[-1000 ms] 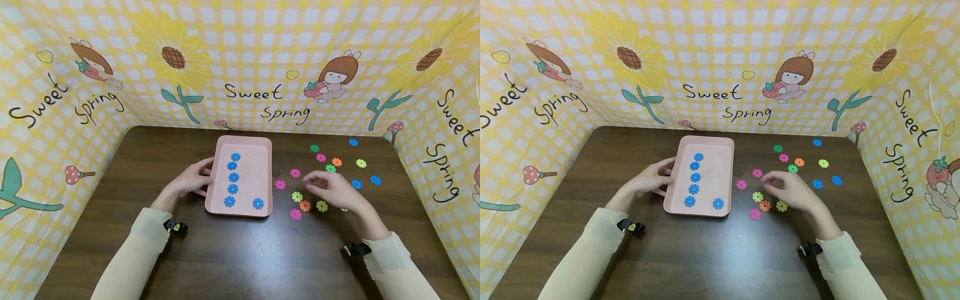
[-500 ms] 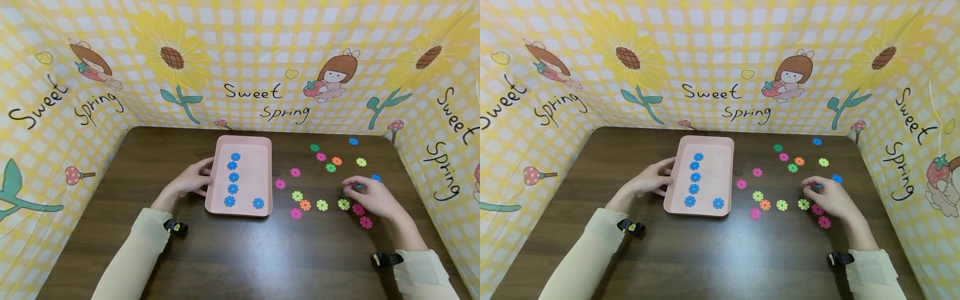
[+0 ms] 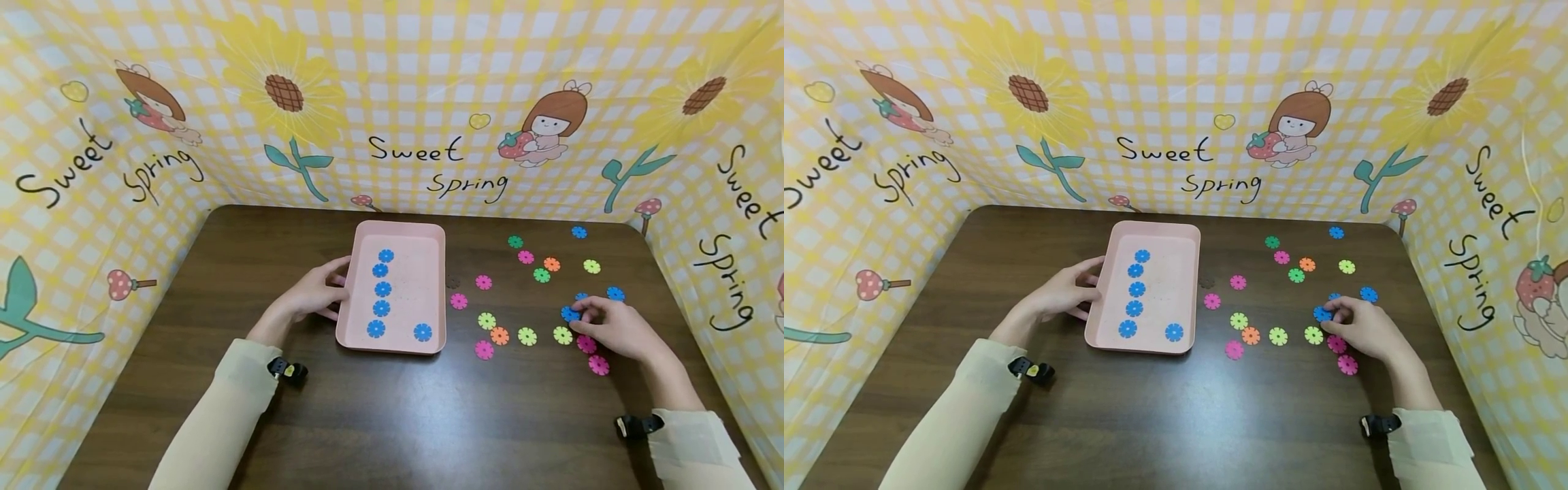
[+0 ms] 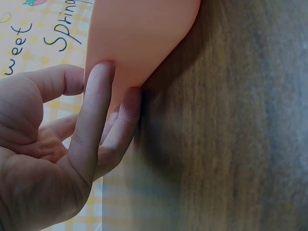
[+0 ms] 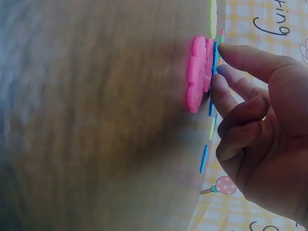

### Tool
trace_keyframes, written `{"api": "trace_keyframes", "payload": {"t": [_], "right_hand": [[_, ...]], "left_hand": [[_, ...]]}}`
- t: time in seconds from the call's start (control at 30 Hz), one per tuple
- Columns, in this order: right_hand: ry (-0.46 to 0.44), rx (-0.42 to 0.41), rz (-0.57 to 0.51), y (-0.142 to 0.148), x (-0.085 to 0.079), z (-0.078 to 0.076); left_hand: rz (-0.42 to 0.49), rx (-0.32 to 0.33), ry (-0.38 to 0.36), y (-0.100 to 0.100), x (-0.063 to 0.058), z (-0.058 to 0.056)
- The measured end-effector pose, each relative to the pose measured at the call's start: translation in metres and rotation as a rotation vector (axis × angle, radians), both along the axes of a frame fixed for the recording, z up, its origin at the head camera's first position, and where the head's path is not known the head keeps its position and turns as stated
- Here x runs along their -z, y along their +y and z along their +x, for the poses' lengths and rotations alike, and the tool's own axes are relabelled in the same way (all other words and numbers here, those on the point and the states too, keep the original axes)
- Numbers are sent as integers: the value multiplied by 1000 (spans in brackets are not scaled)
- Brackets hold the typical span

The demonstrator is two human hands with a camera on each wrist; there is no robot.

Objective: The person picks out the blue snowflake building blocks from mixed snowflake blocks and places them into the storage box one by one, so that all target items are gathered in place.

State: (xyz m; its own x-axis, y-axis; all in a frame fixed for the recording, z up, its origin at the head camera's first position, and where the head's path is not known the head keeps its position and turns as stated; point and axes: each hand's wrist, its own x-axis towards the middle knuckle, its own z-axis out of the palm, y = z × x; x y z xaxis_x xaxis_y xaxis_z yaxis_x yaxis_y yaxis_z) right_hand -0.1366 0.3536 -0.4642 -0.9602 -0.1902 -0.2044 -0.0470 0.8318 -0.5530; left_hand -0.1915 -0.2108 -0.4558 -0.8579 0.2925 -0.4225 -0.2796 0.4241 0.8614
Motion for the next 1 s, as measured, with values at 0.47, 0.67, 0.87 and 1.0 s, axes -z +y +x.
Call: {"api": "trace_keyframes", "payload": {"t": [0.47,0.67,0.87,1.0], "right_hand": [[-20,-9,2,-1,3,-8],[-30,-5,-5,-1,2,-9],[3,-5,16,-4,2,-9],[20,-11,10,-5,2,-8]], "left_hand": [[-10,8,1,1,-1,-1],[-14,8,7,1,0,-2],[-13,5,10,1,0,-1],[-10,1,6,1,0,-1]]}}
